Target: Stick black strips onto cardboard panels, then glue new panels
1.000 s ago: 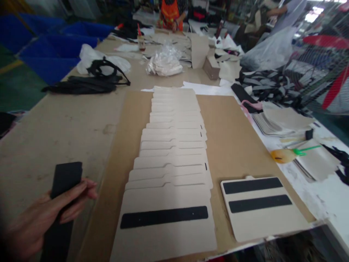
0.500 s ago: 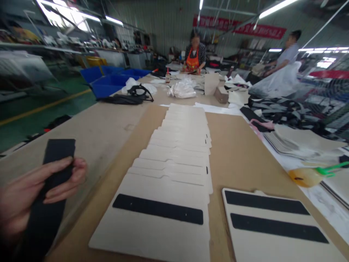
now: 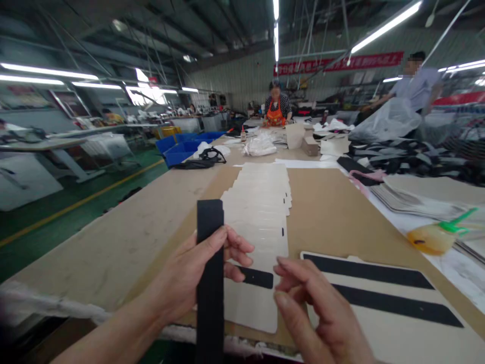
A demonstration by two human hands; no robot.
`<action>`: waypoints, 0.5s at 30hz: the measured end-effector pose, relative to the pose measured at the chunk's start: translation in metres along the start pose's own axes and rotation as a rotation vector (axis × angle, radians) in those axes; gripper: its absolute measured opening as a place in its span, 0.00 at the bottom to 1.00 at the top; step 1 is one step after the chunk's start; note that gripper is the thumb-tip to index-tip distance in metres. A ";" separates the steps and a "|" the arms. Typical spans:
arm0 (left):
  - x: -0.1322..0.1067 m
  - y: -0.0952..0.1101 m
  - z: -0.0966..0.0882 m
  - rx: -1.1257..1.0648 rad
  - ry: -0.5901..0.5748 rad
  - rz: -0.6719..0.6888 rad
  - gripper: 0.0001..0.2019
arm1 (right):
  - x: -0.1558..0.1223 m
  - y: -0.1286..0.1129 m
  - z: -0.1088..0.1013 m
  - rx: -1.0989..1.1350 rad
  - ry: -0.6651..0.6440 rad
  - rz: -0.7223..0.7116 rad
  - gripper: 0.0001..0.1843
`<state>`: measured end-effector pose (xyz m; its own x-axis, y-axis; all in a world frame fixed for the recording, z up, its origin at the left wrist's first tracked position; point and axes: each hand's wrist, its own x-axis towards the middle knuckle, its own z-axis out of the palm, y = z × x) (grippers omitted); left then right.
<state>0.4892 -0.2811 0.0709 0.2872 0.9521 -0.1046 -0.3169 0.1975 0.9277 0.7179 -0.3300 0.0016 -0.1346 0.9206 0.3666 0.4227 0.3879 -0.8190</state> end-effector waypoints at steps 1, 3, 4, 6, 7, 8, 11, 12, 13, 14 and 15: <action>0.002 -0.008 0.003 -0.034 0.056 0.001 0.15 | 0.005 -0.011 0.015 0.002 0.006 -0.044 0.22; 0.004 -0.020 0.004 -0.140 0.174 0.016 0.13 | 0.012 -0.027 0.041 -0.009 0.003 -0.106 0.23; 0.005 -0.025 0.004 -0.199 0.215 0.034 0.12 | 0.013 -0.031 0.052 -0.019 -0.010 -0.116 0.23; 0.004 -0.031 0.000 -0.286 0.246 0.072 0.10 | 0.014 -0.031 0.070 -0.044 -0.044 -0.102 0.25; 0.004 -0.033 -0.002 -0.307 0.247 0.087 0.10 | 0.014 -0.030 0.078 -0.055 -0.066 -0.091 0.26; 0.003 -0.034 -0.003 -0.315 0.247 0.098 0.11 | 0.014 -0.027 0.084 -0.065 -0.085 -0.086 0.27; 0.002 -0.038 -0.006 -0.288 0.267 0.106 0.14 | 0.015 -0.014 0.097 -0.079 -0.110 -0.137 0.31; 0.003 -0.040 -0.007 -0.268 0.280 0.109 0.14 | 0.015 -0.009 0.100 -0.090 -0.100 -0.168 0.32; 0.004 -0.042 -0.007 -0.244 0.297 0.113 0.15 | 0.015 -0.003 0.103 -0.111 -0.083 -0.203 0.35; 0.006 -0.044 -0.007 -0.221 0.314 0.117 0.16 | 0.015 0.001 0.105 -0.140 -0.059 -0.244 0.37; 0.007 -0.047 -0.008 -0.202 0.331 0.118 0.17 | 0.015 0.006 0.107 -0.175 -0.024 -0.278 0.39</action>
<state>0.4993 -0.2816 0.0241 -0.0577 0.9882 -0.1421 -0.5108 0.0931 0.8546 0.6225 -0.3091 -0.0445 -0.2872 0.7819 0.5533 0.5142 0.6132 -0.5997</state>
